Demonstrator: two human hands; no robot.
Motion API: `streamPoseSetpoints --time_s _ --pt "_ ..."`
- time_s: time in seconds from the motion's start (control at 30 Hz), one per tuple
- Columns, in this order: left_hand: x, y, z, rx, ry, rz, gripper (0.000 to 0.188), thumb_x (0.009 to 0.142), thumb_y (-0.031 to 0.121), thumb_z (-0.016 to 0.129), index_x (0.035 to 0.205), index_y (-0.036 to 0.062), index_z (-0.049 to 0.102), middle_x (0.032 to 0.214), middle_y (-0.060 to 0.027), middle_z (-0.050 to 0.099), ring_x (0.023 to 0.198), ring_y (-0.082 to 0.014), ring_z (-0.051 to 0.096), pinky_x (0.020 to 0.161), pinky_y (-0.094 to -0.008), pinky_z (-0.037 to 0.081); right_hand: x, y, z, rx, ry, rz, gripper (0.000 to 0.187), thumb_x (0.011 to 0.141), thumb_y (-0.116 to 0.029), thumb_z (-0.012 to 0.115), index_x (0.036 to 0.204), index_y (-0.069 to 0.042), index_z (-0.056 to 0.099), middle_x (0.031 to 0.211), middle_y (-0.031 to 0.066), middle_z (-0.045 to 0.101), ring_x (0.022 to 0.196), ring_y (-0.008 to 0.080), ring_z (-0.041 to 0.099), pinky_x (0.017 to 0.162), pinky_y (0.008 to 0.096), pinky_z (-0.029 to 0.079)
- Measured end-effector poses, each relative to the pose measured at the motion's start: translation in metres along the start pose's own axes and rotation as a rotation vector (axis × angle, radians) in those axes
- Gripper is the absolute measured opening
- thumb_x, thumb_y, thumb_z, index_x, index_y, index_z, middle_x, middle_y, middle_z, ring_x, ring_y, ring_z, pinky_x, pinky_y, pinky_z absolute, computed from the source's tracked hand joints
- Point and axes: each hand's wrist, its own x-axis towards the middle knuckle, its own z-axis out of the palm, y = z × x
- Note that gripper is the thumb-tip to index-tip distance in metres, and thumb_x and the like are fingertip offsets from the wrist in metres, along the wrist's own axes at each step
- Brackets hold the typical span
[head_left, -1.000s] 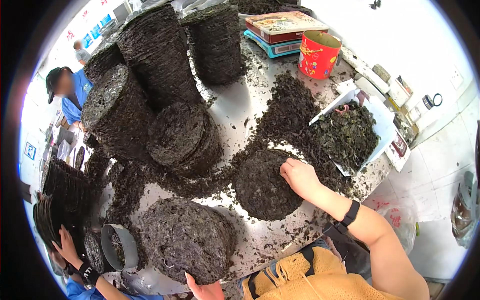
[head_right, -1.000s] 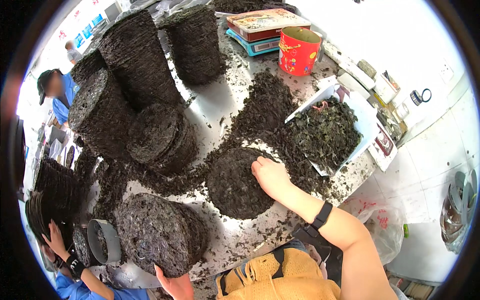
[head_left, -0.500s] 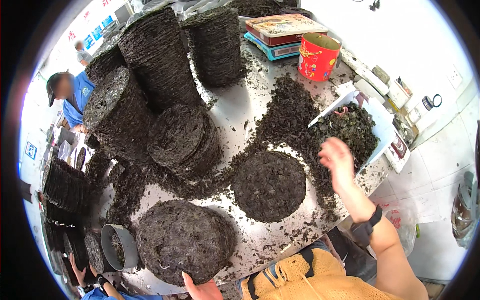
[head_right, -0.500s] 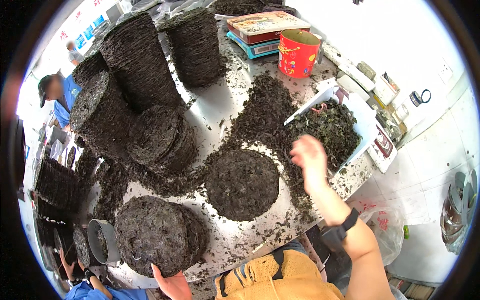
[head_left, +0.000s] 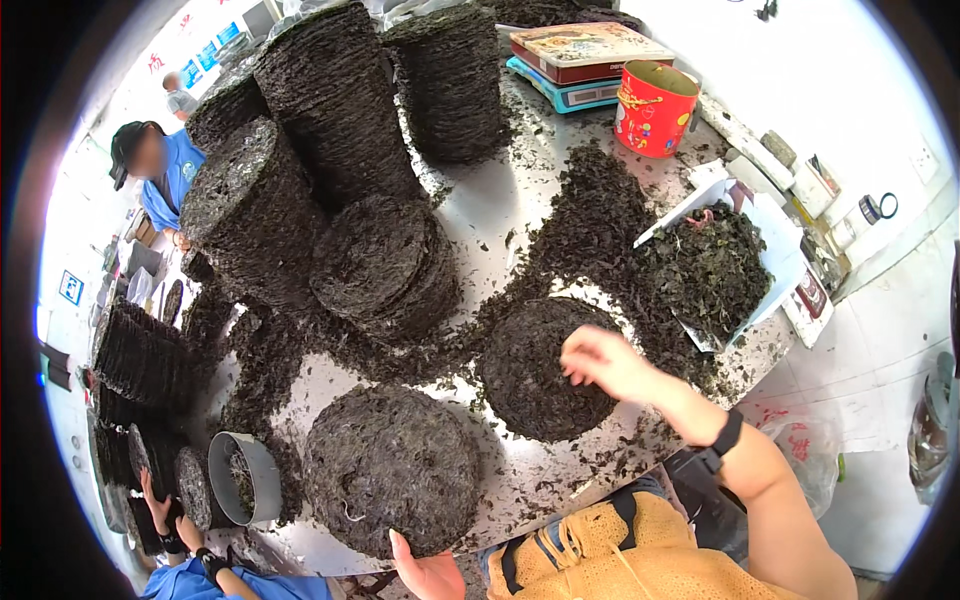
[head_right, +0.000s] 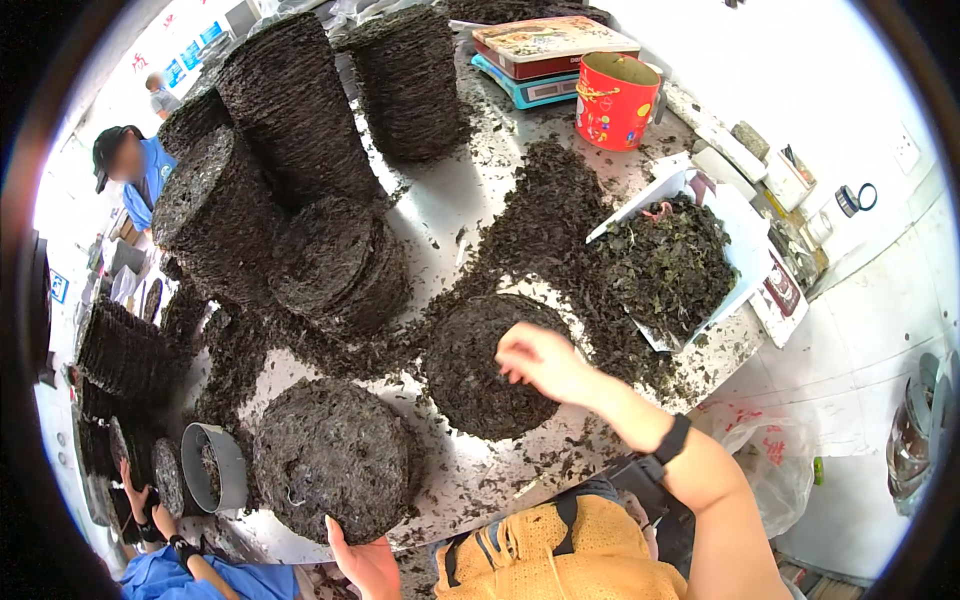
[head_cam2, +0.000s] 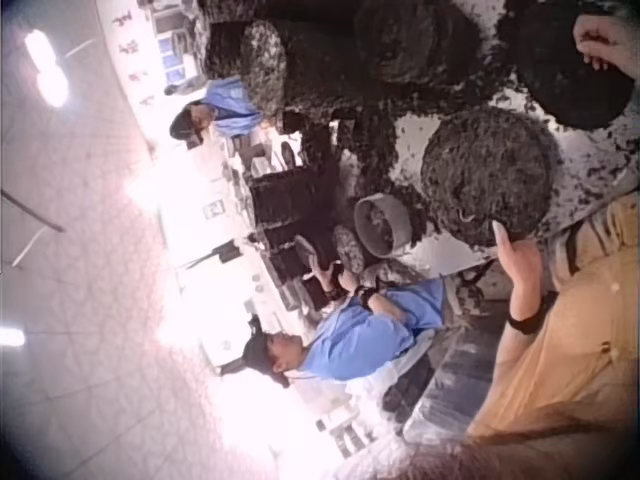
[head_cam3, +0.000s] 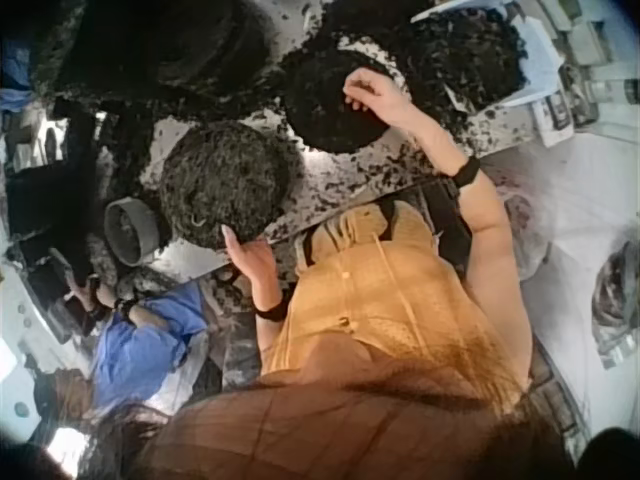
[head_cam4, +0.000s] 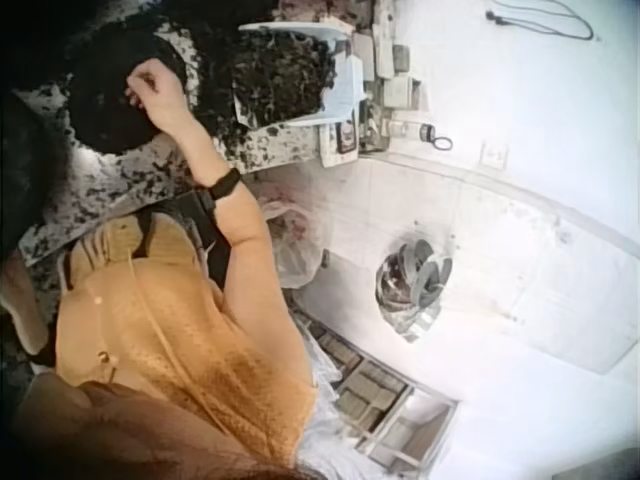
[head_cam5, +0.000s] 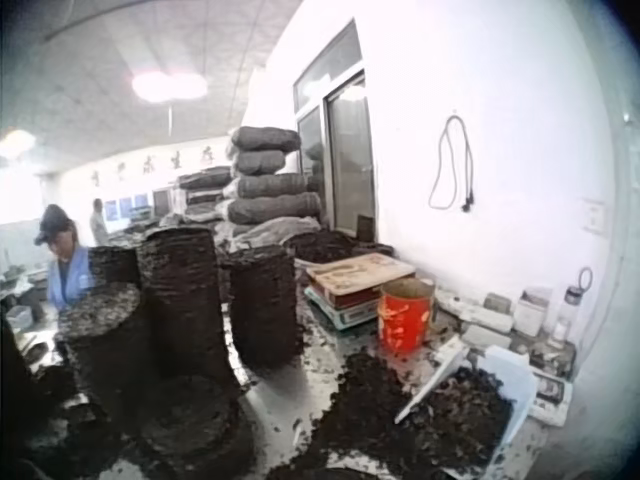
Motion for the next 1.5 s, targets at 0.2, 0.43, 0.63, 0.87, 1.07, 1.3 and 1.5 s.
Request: streamPoseSetpoints --time_s 0.2,0.43,0.63,0.87,1.07,1.3,1.5 --pt "-0.010 -0.008 0.028 0.425 0.029 0.129 0.040 0.084 0.011 0.060 0.121 0.0014 0.048 0.115 -0.0125 0.056 0.102 -0.0249 0.057 0.087 -0.0432 0.048 -0.024 -0.001 -0.074 0.833 1.026 -0.192 0.015 0.089 -0.014 0.061 0.100 -0.005 0.060 0.082 0.0047 0.065 0.069 0.0117 0.061 0.063 0.0243 0.050" --pt "-0.018 -0.031 0.047 0.532 -0.307 -0.094 0.038 0.088 0.001 0.058 0.124 0.0004 0.048 0.120 -0.0088 0.055 0.108 -0.0188 0.053 0.095 -0.0351 0.042 -0.075 -0.083 0.042 -0.028 -0.086 -0.223 0.008 0.087 -0.009 0.064 0.091 -0.004 0.067 0.079 0.0041 0.064 0.066 0.0093 0.060 0.056 0.0237 0.047" --pt "-0.020 -0.051 0.065 1.074 -0.701 0.180 0.034 0.091 0.003 0.055 0.124 -0.0015 0.047 0.116 -0.0065 0.055 0.105 -0.0152 0.051 0.092 -0.0299 0.041 -0.067 -0.084 0.096 -0.446 0.055 -0.731 0.013 0.078 -0.018 0.071 0.087 -0.010 0.065 0.074 0.0015 0.061 0.057 0.0187 0.057 0.052 0.0281 0.045" --pt "-0.013 -0.048 0.064 0.658 -0.356 -0.195 0.039 0.093 0.007 0.053 0.130 0.0054 0.042 0.119 -0.0043 0.052 0.106 -0.0135 0.050 0.092 -0.0294 0.040 -0.064 -0.079 0.044 0.537 -0.112 -0.185 0.004 0.091 -0.008 0.056 0.089 -0.006 0.053 0.074 0.0010 0.054 0.062 0.0090 0.055 0.055 0.0243 0.047" --pt "-0.006 -0.051 0.052 0.590 -0.221 -0.249 0.033 0.088 0.003 0.057 0.120 0.0094 0.048 0.110 -0.0065 0.056 0.104 -0.0195 0.054 0.083 -0.0389 0.047 -0.058 -0.017 -0.085 1.171 0.893 -0.019 0.025 0.092 -0.020 0.059 0.110 -0.003 0.057 0.100 0.0035 0.066 0.070 0.0083 0.061 0.061 0.0201 0.051" --pt "0.005 -0.054 0.028 0.684 -0.398 -0.167 0.068 0.084 0.000 0.063 0.138 0.0142 0.025 0.126 -0.0087 0.046 0.114 -0.0198 0.048 0.092 -0.0385 0.044 -0.096 -0.056 0.027 0.091 -0.106 -0.214 0.053 0.084 -0.026 0.068 0.127 -0.001 0.051 0.127 0.0118 0.056 0.111 0.0215 0.057 0.093 0.0345 0.046" --pt "-0.002 -0.048 0.043 0.736 -0.574 0.022 0.099 0.081 -0.016 0.052 0.145 0.0289 -0.009 0.147 -0.0152 0.019 0.134 -0.0266 0.028 0.107 -0.0454 0.032 -0.093 -0.051 0.086 -0.592 -0.222 -0.728 0.048 0.089 -0.036 0.058 0.125 -0.004 0.053 0.132 0.0126 0.051 0.119 0.0268 0.052 0.096 0.0354 0.046"
